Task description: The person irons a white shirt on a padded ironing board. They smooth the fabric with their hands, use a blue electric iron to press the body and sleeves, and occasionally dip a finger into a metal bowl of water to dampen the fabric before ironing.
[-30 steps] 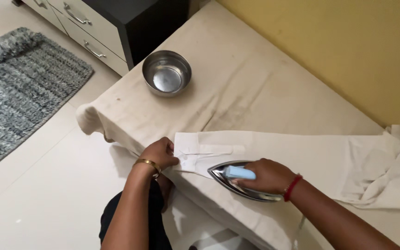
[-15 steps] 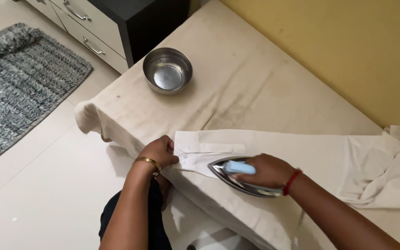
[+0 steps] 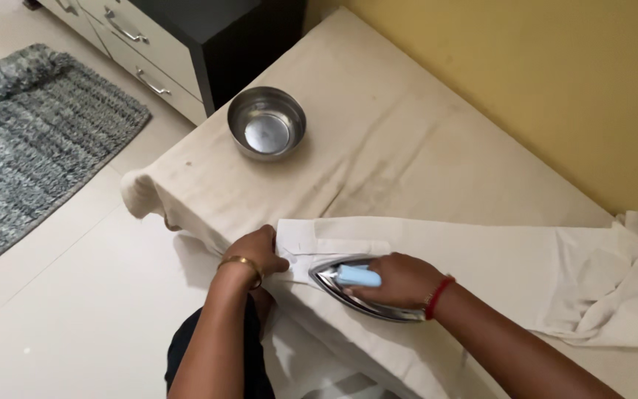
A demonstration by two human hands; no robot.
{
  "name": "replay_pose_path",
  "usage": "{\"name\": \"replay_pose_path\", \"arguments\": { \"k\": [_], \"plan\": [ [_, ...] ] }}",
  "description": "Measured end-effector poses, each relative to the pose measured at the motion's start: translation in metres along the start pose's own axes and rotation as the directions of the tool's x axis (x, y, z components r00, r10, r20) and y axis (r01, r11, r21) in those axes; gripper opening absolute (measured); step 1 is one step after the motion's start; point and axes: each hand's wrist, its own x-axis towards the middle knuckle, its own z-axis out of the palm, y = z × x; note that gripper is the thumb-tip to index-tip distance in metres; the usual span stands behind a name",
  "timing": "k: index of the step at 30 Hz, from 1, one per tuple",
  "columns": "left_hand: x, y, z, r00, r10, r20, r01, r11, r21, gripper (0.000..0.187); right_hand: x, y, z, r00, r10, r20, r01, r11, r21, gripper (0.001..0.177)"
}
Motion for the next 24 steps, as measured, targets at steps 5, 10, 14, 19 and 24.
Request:
{"name": "replay_pose_path", "arguments": {
  "k": [5, 10, 14, 19, 24],
  "plan": [
    [-0.006, 0.004, -0.003, 0.999, -0.027, -0.025, 0.027, 1.000, 0.007, 0.053, -0.007, 0.023, 0.008, 0.999, -0.031, -0.035, 0.030, 0.999, -0.043, 0.065],
    [-0.005, -0.004, -0.003, 1.000, 0.008, -0.007, -0.008, 0.997, -0.076, 0.053, -0.033, 0.110, 0.029, 0.965, 0.251, -0.077, -0.198, 0.887, 0.417, 0.056],
    [-0.005, -0.005, -0.003, 1.000, -0.014, 0.000, 0.014, 0.997, -0.082, 0.048, -0.035, 0.175, 0.051, 0.783, 0.622, -0.005, -0.296, 0.380, 0.877, 0.057],
    [-0.005, -0.002, -0.004, 0.999, -0.030, 0.011, 0.031, 0.997, -0.067, 0.050, -0.031, 0.220, 0.067, 0.720, 0.690, 0.069, 0.189, -0.291, 0.938, 0.039],
    [-0.002, -0.004, -0.004, 1.000, 0.009, 0.004, -0.009, 0.999, -0.053, 0.050, -0.099, 0.214, 0.056, 0.608, 0.610, -0.509, -0.571, 0.781, 0.254, 0.039]
  ]
}}
